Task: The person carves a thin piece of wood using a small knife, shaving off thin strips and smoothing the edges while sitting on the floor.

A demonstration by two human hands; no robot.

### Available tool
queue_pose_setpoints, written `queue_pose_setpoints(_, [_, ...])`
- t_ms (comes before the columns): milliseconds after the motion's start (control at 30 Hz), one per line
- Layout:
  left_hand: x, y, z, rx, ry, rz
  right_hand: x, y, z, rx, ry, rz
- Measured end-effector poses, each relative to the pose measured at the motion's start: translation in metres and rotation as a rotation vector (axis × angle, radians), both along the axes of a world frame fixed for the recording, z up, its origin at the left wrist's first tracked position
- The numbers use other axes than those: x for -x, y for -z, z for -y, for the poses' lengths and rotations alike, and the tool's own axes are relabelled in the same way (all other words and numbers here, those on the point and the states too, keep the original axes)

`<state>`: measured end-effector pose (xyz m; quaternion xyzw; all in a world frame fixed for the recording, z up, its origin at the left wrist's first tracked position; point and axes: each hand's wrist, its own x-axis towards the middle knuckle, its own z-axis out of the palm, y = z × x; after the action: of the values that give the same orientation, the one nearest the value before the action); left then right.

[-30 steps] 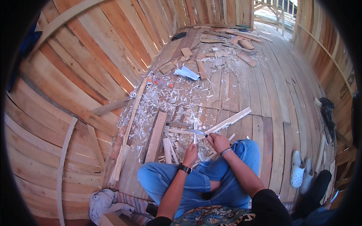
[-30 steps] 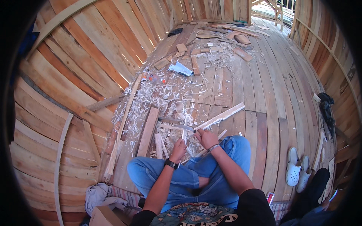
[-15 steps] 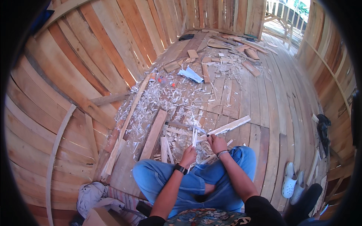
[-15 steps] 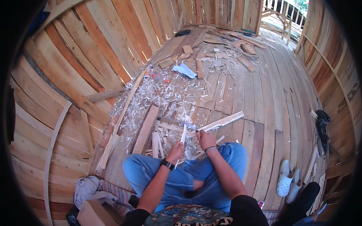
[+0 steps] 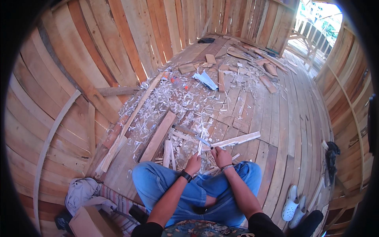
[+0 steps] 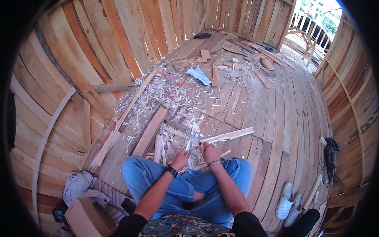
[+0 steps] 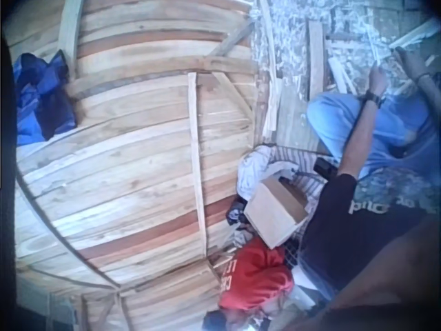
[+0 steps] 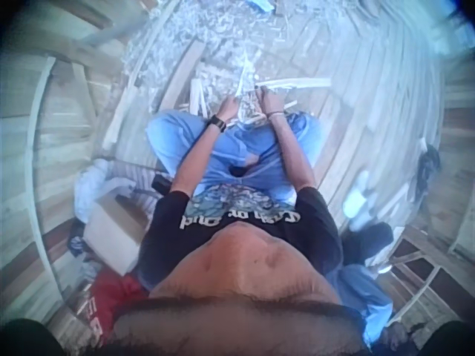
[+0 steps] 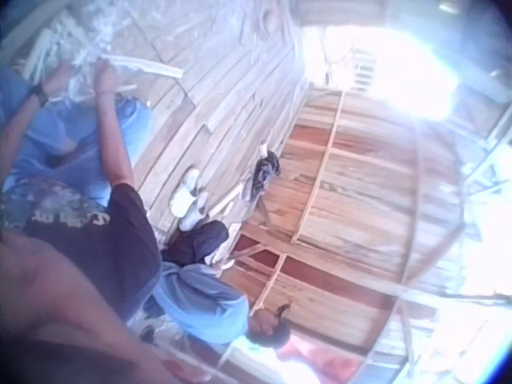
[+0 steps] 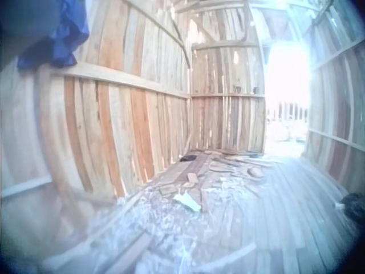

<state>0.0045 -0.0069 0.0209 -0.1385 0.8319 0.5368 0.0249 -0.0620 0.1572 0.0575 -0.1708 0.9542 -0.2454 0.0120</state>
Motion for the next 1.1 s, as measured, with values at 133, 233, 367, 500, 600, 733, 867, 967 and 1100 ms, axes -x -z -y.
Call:
queue_pose_setpoints(133, [-0.001,0.007,0.007,-0.011,-0.016,-0.019,-0.006,0.002,0.003,-0.003,-0.034,-0.019])
queue_pose_setpoints(233, [-0.005,-0.001,-0.004,0.077,0.008,-0.069,0.012,0.007,0.0,-0.056,0.051,0.047])
queue_pose_setpoints(367, [-0.006,0.003,0.0,0.105,-0.006,-0.03,-0.01,0.011,-0.002,-0.011,-0.102,-0.061])
queue_pose_setpoints(500, [-0.005,0.011,-0.001,0.125,0.001,-0.066,0.009,0.009,0.002,-0.03,-0.041,-0.018])
queue_pose_setpoints(600, [-0.006,0.008,0.001,0.137,-0.019,-0.065,-0.013,0.007,-0.003,-0.017,-0.104,-0.043])
queue_pose_setpoints(733, [-0.003,0.019,-0.003,0.12,-0.01,-0.107,0.005,0.011,-0.004,-0.044,-0.008,-0.01])
queue_pose_setpoints(867, [-0.007,0.016,0.004,0.199,0.005,-0.095,-0.003,0.013,-0.003,0.005,-0.049,0.081])
queue_pose_setpoints(967, [-0.005,0.007,0.0,0.186,-0.026,-0.099,0.008,0.015,0.0,-0.02,-0.043,0.037])
queue_pose_setpoints(1100, [-0.006,0.004,0.002,0.294,0.011,-0.074,0.0,0.018,-0.009,-0.009,-0.118,0.04])
